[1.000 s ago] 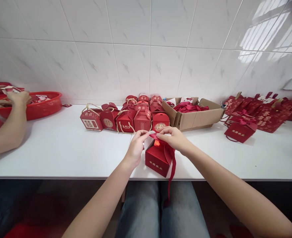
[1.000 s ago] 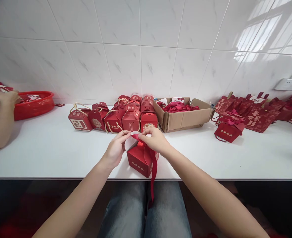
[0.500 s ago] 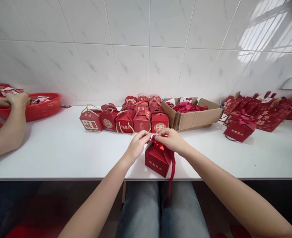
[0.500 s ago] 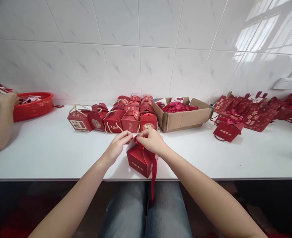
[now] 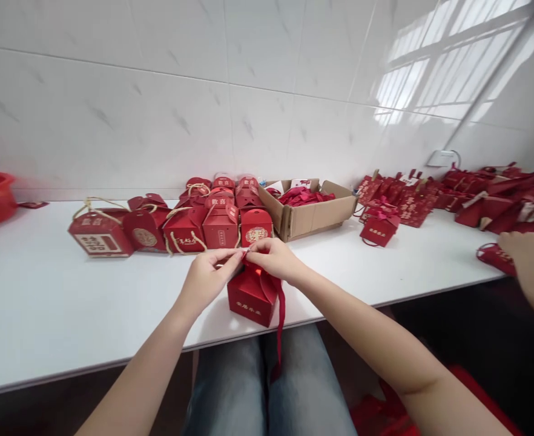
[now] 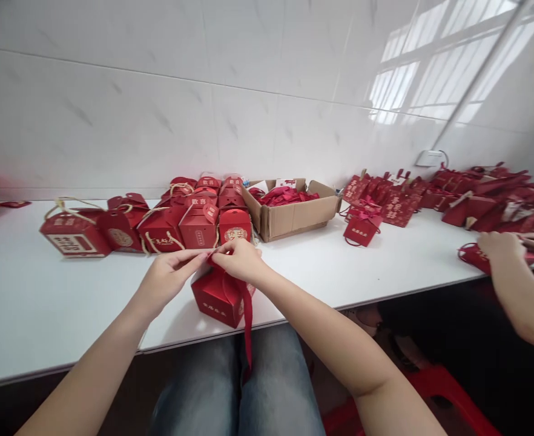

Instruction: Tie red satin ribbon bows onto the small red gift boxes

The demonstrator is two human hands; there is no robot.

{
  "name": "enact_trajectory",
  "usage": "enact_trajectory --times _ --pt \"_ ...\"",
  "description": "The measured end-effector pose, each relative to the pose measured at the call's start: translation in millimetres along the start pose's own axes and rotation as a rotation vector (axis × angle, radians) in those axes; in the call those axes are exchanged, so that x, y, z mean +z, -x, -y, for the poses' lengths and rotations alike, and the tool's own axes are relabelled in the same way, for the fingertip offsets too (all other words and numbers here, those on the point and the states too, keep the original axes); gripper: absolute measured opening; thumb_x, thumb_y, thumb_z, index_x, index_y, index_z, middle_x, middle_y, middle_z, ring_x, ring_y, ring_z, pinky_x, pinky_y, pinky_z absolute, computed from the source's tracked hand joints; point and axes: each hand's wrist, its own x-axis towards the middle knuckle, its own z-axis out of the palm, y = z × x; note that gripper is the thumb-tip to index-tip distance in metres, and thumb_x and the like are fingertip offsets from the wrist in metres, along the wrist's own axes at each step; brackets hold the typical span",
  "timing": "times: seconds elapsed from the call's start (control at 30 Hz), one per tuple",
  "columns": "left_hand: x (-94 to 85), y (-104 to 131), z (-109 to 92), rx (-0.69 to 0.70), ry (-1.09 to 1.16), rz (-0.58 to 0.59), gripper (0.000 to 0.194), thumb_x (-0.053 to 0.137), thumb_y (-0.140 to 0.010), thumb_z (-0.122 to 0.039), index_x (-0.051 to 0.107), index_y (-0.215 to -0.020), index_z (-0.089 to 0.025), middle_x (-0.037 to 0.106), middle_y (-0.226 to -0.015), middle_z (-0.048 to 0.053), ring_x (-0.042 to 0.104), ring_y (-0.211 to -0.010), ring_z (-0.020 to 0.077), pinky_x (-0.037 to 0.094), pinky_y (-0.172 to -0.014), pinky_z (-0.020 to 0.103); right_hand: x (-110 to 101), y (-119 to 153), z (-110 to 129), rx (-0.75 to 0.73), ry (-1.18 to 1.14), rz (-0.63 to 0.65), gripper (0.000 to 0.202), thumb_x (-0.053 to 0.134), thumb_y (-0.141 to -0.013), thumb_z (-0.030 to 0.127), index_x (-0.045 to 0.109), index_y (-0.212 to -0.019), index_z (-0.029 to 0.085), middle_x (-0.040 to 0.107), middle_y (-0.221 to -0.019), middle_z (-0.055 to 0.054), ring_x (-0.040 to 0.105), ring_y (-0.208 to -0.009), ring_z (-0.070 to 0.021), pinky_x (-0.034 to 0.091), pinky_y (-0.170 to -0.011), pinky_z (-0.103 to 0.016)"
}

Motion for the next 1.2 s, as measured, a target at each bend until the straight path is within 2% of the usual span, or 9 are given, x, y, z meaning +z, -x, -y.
enact_trajectory --times 0.3,0.47,0.5,0.63,0.67,0.77,0.87,1.07,1.2 --pt "-0.4 -17.3 -0.3 0.005 -0.019 -0.048 0.021 0.069 -0.068 -0.037 0.068 -0.075 -0.017 0.068 -0.071 0.002 0.057 -0.059 0.0133 0.043 -0.051 0.021 -6.3 -5.7 5.7 -0.053 0.017 -0.029 0.015 0.062 -0.076 0.029 0.068 -0.070 0.017 0.067 -0.080 -0.002 0.058 -0.083 -0.0155 0.040 -0.075 -0.025" --pt "1.2 -13.3 -5.9 -0.007 0.159 -0.113 0.020 0.062 -0.075 -0.036 0.053 -0.078 -0.018 0.062 -0.063 -0.001 0.060 -0.055 0.0136 0.048 -0.052 0.024 -20.4 38.3 3.7 -0.111 -0.190 -0.354 0.021 0.064 -0.076 0.039 0.062 -0.073 0.018 0.062 -0.081 -0.002 0.054 -0.079 -0.0131 0.040 -0.070 -0.024" --pt "0.6 -11.8 -8.4 -0.006 0.210 -0.125 0.020 0.061 -0.076 -0.036 0.051 -0.079 -0.019 0.061 -0.064 -0.001 0.061 -0.056 0.0138 0.050 -0.054 0.025 -20.8 54.5 -0.2 -0.089 -0.290 -0.335 0.026 0.063 -0.077 0.042 0.059 -0.069 0.018 0.058 -0.071 0.000 0.050 -0.068 -0.0112 0.038 -0.063 -0.023" --pt "-5.5 -9.5 -24.0 0.058 0.437 -0.130 0.017 0.061 -0.078 -0.032 0.049 -0.082 -0.020 0.060 -0.070 -0.002 0.066 -0.066 0.0159 0.055 -0.064 0.031 -0.6 116.4 -32.2 0.163 -0.700 0.243 0.040 0.055 -0.082 0.053 0.061 -0.063 0.019 0.044 -0.046 0.003 0.033 -0.041 -0.0078 0.024 -0.045 -0.024" --pt "-7.7 -10.1 -29.5 0.084 0.487 -0.120 0.015 0.060 -0.079 -0.030 0.049 -0.082 -0.021 0.059 -0.069 -0.002 0.067 -0.067 0.0162 0.056 -0.066 0.032 9.6 126.6 -41.8 0.245 -0.781 0.308 0.040 0.053 -0.083 0.055 0.064 -0.064 0.021 0.041 -0.043 0.004 0.029 -0.038 -0.0078 0.021 -0.043 -0.024" --pt "-14.0 -13.2 -50.2 0.163 0.593 -0.095 0.006 0.055 -0.084 -0.022 0.050 -0.080 -0.020 0.057 -0.067 -0.003 0.067 -0.066 0.0145 0.056 -0.069 0.032 42.6 140.4 -63.9 0.401 -1.035 0.323 0.040 0.050 -0.080 0.061 0.067 -0.065 0.028 0.036 -0.040 0.005 0.023 -0.032 -0.0070 0.014 -0.038 -0.023" --pt "-19.4 -15.7 -73.1 0.238 0.625 -0.102 0.010 0.049 -0.087 -0.015 0.049 -0.078 -0.018 0.056 -0.069 -0.003 0.064 -0.061 0.0105 0.056 -0.069 0.030 64.8 138.4 -69.5 0.487 -1.282 0.368 0.043 0.048 -0.076 0.068 0.070 -0.080 0.031 0.042 -0.046 0.004 0.027 -0.032 -0.0061 0.013 -0.036 -0.020" --pt "-31.6 -13.5 -101.1 0.305 0.547 -0.158 0.010 0.048 -0.088 -0.013 0.049 -0.079 -0.017 0.056 -0.067 -0.002 0.065 -0.060 0.0115 0.054 -0.061 0.026 69.0 137.3 -60.6 0.536 -1.626 -0.087 0.045 0.068 -0.076 0.048 0.063 -0.106 0.015 0.055 -0.059 0.004 0.047 -0.046 -0.0061 0.034 -0.043 -0.017" --pt "-38.9 -12.0 -104.2 0.295 0.478 -0.159 0.010 0.051 -0.087 -0.017 0.051 -0.078 -0.018 0.059 -0.067 -0.001 0.064 -0.060 0.0124 0.054 -0.059 0.025 58.5 136.0 -64.3 0.545 -1.687 -0.173 0.039 0.067 -0.080 0.039 0.059 -0.110 0.016 0.051 -0.055 0.006 0.045 -0.044 -0.0061 0.035 -0.042 -0.017"
